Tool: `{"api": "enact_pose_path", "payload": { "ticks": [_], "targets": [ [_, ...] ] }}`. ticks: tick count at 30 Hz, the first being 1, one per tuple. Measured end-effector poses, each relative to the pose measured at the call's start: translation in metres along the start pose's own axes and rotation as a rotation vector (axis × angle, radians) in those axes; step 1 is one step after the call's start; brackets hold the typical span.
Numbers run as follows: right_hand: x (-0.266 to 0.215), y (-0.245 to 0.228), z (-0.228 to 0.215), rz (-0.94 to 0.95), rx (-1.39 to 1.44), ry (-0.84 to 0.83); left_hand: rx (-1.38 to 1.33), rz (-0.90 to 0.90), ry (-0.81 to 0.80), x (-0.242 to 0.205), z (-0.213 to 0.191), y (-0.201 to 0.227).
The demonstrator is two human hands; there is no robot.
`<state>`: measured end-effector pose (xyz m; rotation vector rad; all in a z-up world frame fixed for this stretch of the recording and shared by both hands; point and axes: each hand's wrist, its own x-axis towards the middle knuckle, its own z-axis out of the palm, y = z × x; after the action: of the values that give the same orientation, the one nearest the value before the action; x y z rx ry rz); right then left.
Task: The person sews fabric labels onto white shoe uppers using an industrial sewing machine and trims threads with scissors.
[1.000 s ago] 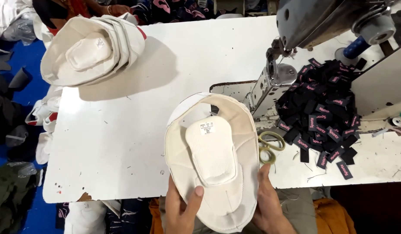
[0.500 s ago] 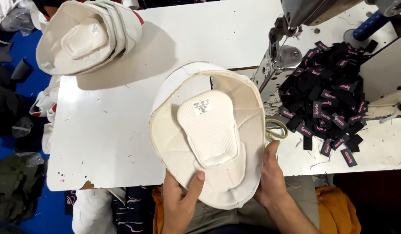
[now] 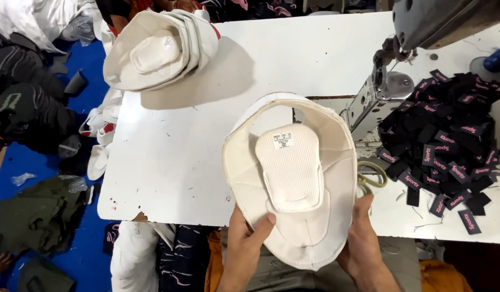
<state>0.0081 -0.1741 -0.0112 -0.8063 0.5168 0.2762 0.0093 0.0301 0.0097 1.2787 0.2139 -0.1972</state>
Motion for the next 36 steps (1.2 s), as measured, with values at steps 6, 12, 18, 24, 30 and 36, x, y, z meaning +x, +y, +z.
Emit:
{"api": "enact_pose_path", "payload": {
  "ticks": [6,12,18,24,30,36],
  "targets": [
    [0.001,0.002,-0.001,0.040,-0.028,0.001,-0.016,-0.078,0.038,0.002,-0.002,-0.005],
    [0.011,0.009,-0.012,0.069,-0.032,0.053,-0.010,-0.085,0.043,0.005,0.000,-0.002],
    [0.020,0.019,-0.032,0.099,-0.033,0.123,0.405,0.290,0.188,0.002,0.002,0.011],
    [0.039,0.047,-0.051,0.038,-0.089,0.106,-0.230,0.447,-0.211,-0.011,0.005,0.014],
    [0.065,0.096,-0.089,-0.184,-0.074,0.019,-0.818,0.227,-0.512,-0.011,0.018,0.028],
    [0.077,0.079,-0.083,-0.307,-0.227,0.044,-0.595,0.192,-0.376,-0.013,0.016,0.036]
  ]
}}
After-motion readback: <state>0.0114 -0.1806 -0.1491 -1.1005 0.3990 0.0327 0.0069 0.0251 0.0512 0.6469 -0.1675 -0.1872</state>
